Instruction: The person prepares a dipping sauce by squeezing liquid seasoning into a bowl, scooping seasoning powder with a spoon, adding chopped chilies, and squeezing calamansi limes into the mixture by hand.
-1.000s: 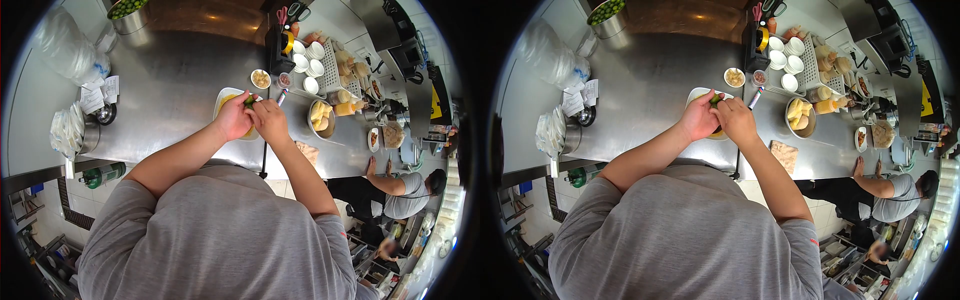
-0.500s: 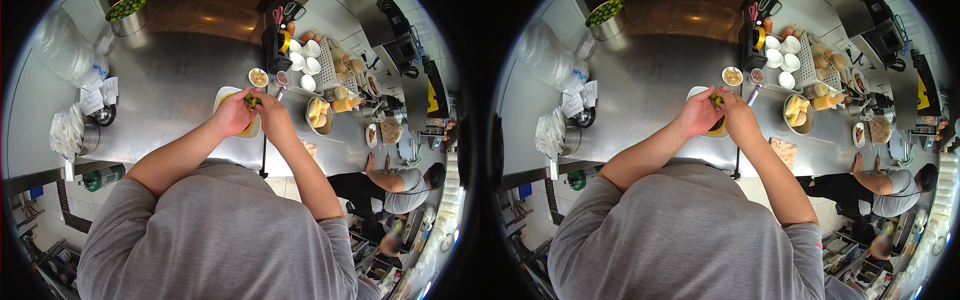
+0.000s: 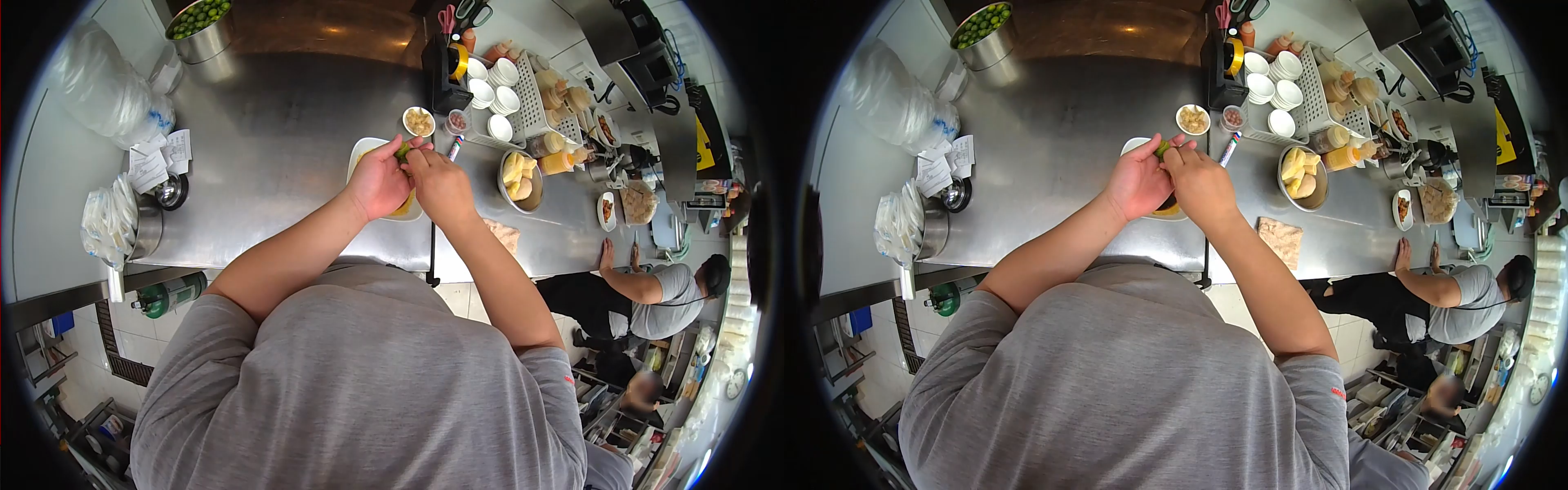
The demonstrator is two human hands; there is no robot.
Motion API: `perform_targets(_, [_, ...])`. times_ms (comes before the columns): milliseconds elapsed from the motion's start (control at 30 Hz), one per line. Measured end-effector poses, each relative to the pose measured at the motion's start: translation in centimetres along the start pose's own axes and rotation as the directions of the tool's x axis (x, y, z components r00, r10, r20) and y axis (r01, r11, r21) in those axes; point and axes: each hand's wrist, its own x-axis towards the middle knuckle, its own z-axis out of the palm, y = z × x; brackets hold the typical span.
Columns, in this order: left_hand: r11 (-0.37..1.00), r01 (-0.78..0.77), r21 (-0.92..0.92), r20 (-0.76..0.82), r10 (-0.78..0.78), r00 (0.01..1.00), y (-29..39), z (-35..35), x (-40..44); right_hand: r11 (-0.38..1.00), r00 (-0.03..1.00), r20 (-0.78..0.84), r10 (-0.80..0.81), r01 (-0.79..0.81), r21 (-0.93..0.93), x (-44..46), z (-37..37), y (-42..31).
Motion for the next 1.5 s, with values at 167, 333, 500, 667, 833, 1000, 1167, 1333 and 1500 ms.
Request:
perform_targets(167, [1.0, 0.009, -0.016, -0.033, -0.009, 0.999, -0.1, 0.5, -0.3, 0.999, 0.999, -0.02, -0.033, 0.033, 0.003, -0.2, 0.2, -0.4])
perform_targets(333, [1.0, 0.001, -0.031, -0.033, -0.002, 0.999, 0.1, 0.5, -0.2, 0.971, 0.993, -0.021, 0.116, -0.109, 0.212, -0.9, -1.3, -4.5])
perform_targets(500, [0.987, 0.069, -0.142, 0.062, -0.061, 0.996, -0.7, 0.6, -0.5, 0.857, 0.947, 0.105, 0.304, -0.32, 0.403, 0.0, -3.3, -4.2])
perform_targets(667, [0.976, 0.078, -0.201, 0.063, -0.066, 0.996, -0.7, 1.4, -0.9, 0.877, 0.983, -0.124, 0.133, -0.058, 0.476, 0.2, -3.0, -3.3])
perform_targets(833, [0.957, 0.05, -0.286, 0.127, -0.014, 0.992, -0.7, 0.4, -0.5, 0.894, 0.955, 0.05, 0.291, -0.29, 0.341, 1.0, -4.2, -0.3])
perform_targets(1000, [0.97, 0.027, -0.241, 0.056, -0.014, 0.998, -0.7, 1.0, -0.4, 0.919, 0.958, 0.091, 0.273, -0.287, 0.269, 0.7, -3.5, 0.2])
perform_targets(1167, [0.985, 0.008, -0.17, 0.055, 0.002, 0.998, -0.5, 0.7, -0.7, 0.933, 0.967, 0.043, 0.252, -0.255, 0.256, 0.6, -3.5, 0.0])
perform_targets(1333, [0.991, 0.024, -0.133, 0.105, -0.01, 0.994, -0.3, 1.3, -0.6, 0.819, 0.921, 0.065, 0.384, -0.372, 0.437, 0.7, -3.6, 1.0])
perform_targets(1500, [0.992, 0.027, -0.119, 0.12, -0.012, 0.993, -0.1, 1.4, -0.5, 0.725, 0.885, 0.207, 0.416, -0.461, 0.513, 0.7, -4.5, 1.6])
